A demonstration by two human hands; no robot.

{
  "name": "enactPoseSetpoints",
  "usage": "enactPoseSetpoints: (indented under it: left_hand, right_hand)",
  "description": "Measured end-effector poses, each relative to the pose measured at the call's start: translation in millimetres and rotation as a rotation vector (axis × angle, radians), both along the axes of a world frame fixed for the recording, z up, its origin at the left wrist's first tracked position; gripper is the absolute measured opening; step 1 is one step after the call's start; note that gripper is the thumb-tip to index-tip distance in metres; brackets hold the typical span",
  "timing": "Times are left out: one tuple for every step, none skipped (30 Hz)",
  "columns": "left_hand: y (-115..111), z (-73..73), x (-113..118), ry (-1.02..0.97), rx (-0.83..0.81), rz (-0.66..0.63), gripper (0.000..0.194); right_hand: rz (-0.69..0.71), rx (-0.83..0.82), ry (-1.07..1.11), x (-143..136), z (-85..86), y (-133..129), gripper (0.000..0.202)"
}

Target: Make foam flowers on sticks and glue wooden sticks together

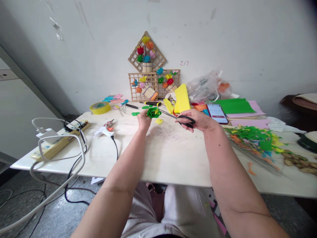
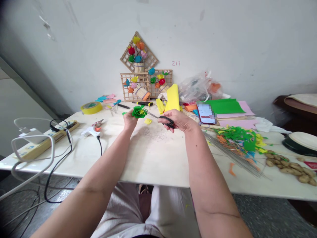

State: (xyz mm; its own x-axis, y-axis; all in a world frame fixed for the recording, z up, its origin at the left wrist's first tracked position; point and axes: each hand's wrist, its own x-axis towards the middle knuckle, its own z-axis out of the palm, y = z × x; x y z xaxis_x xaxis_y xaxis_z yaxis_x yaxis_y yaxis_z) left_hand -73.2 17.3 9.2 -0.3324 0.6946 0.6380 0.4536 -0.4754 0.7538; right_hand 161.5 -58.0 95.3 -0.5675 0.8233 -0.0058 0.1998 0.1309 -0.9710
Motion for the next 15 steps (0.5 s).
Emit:
enactPoseSetpoints:
  left_hand:
    - [1.4, -1.2, -0.6, 0.005, 0.005, 0.008, 0.011]
    - [3.0, -2.5, -1.3, 0.006, 0.012, 0.017, 0.011]
    - [4.8, -3.9, -2.0, 0.003, 0.020, 0.022, 0.012]
    - [6.4, -5.2, -2.7, -0.002, 0.028, 0.024, 0.013]
    - [7.8, -6.3, -3.3, -0.006, 0.035, 0.024, 0.013]
    - [8.9, -7.1, -3.9, -0.005, 0.037, 0.023, 0.013]
    - [9.6, -7.5, -4.4, 0.005, 0.036, 0.026, 0.012]
    - [10.0, -7.5, -4.8, 0.020, 0.032, 0.031, 0.011]
    - [10.0, -7.4, -5.1, 0.036, 0.026, 0.038, 0.009]
    - [9.8, -7.1, -5.2, 0.050, 0.022, 0.048, 0.008]
    - [9.5, -6.8, -5.2, 0.062, 0.019, 0.055, 0.007]
    - [9.3, -6.6, -5.0, 0.068, 0.020, 0.060, 0.006]
    - [9.1, -6.4, -4.7, 0.070, 0.021, 0.061, 0.006]
    - [9.0, -6.4, -4.3, 0.067, 0.021, 0.057, 0.006]
    - [9.0, -6.5, -3.8, 0.054, 0.016, 0.047, 0.006]
  right_hand:
    - [0.002, 0.006, -0.013, -1.7, -0.3, 0.0, 0.038]
    - [0.005, 0.015, -0.026, -3.5, -0.5, -0.2, 0.037]
    - [0.007, 0.025, -0.040, -5.4, -0.7, -0.4, 0.038]
    - [0.006, 0.033, -0.052, -7.2, -1.0, -0.7, 0.038]
    - [0.001, 0.040, -0.065, -9.0, -1.3, -0.9, 0.039]
    - [-0.006, 0.045, -0.076, -10.5, -1.8, -0.9, 0.040]
    - [-0.014, 0.050, -0.087, -11.8, -2.4, -0.8, 0.041]
    - [-0.018, 0.054, -0.099, -13.0, -3.0, -0.6, 0.042]
    - [-0.019, 0.058, -0.110, -13.9, -3.5, -0.4, 0.042]
    - [-0.019, 0.064, -0.119, -14.8, -3.9, -0.3, 0.043]
    - [-0.020, 0.070, -0.127, -15.6, -4.0, -0.4, 0.043]
    - [-0.023, 0.075, -0.132, -16.5, -3.8, -0.8, 0.043]
    - [-0.029, 0.079, -0.137, -17.5, -3.4, -1.4, 0.043]
    - [-0.038, 0.083, -0.141, -18.6, -2.8, -2.3, 0.042]
    - [-0.048, 0.085, -0.146, -20.0, -2.0, -3.3, 0.042]
